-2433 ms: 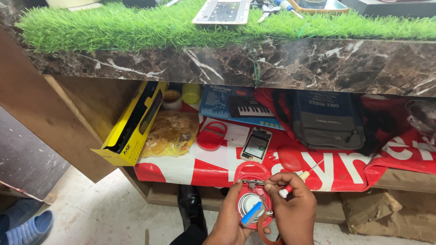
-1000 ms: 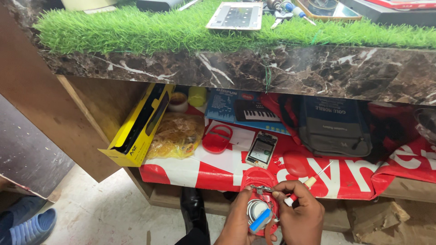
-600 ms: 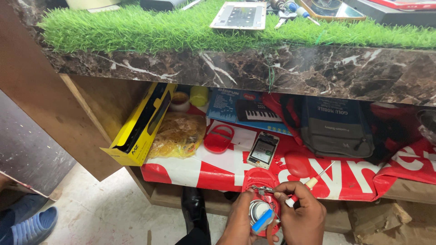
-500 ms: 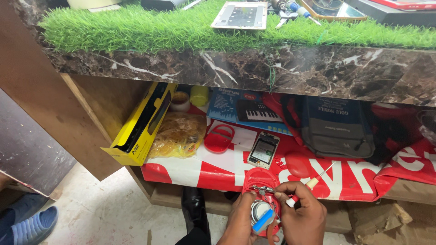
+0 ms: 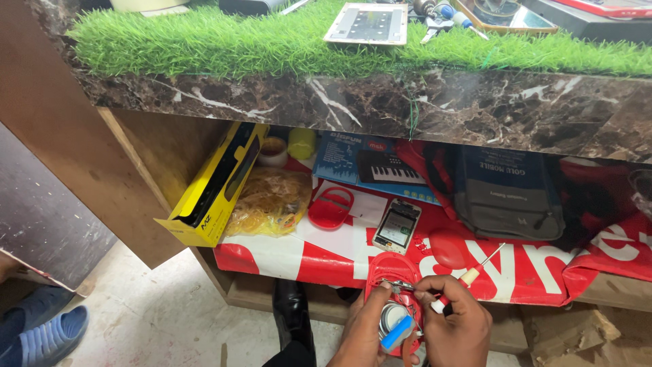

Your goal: The person sits on the floor and repairs a small red electronic device, opening its casing to reach the circuit board and battery, then using a screwdriver to unscrew and re-tighten screws while repositioning the internal components and closing the housing.

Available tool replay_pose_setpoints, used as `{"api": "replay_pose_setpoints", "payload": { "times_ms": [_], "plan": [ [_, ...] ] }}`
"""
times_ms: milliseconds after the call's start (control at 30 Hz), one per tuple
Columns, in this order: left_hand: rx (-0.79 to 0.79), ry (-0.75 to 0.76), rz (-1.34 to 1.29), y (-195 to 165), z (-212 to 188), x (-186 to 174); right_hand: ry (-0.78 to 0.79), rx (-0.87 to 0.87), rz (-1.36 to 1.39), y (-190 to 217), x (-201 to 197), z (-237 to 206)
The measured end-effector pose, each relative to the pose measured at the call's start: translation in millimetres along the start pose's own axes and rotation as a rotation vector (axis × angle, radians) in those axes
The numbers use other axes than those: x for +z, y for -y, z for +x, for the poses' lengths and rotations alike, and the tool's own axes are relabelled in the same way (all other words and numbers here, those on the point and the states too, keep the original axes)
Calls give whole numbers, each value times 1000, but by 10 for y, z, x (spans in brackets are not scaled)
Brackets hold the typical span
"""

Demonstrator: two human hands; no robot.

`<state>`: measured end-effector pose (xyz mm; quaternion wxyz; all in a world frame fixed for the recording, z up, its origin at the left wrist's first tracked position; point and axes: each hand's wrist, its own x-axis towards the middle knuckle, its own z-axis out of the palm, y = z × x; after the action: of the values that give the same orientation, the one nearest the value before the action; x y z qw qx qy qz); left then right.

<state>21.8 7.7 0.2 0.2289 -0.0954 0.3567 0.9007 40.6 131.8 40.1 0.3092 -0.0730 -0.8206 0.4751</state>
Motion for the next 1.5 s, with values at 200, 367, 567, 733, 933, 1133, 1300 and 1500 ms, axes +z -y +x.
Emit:
{"api": "replay_pose_setpoints", "payload": {
  "times_ms": [200, 367, 567, 733, 933, 1133, 1300, 1500],
  "plan": [
    [36, 47, 26, -4, -6, 1, 39, 147, -31, 16, -2, 21],
    [83, 32, 48, 7, 7, 13, 46, 169, -43, 47, -9, 28],
    [94, 31, 71, 30, 29, -13, 50, 135, -33, 32, -6, 22],
    [44, 2, 52, -2, 16, 2, 21, 75, -6, -43, 30, -1],
    [-44, 37, -82, -44, -49, 11, 83, 165, 287, -187, 85, 28],
    [-90, -3, -74, -28, -46, 27, 72, 183, 280, -232, 101, 50],
    [-96, -5, -4, -52, -77, 53, 35, 131, 130, -186, 73, 26],
    [-56, 42, -21, -26, -66, 39, 41, 196, 43, -172, 64, 26]
  ]
}}
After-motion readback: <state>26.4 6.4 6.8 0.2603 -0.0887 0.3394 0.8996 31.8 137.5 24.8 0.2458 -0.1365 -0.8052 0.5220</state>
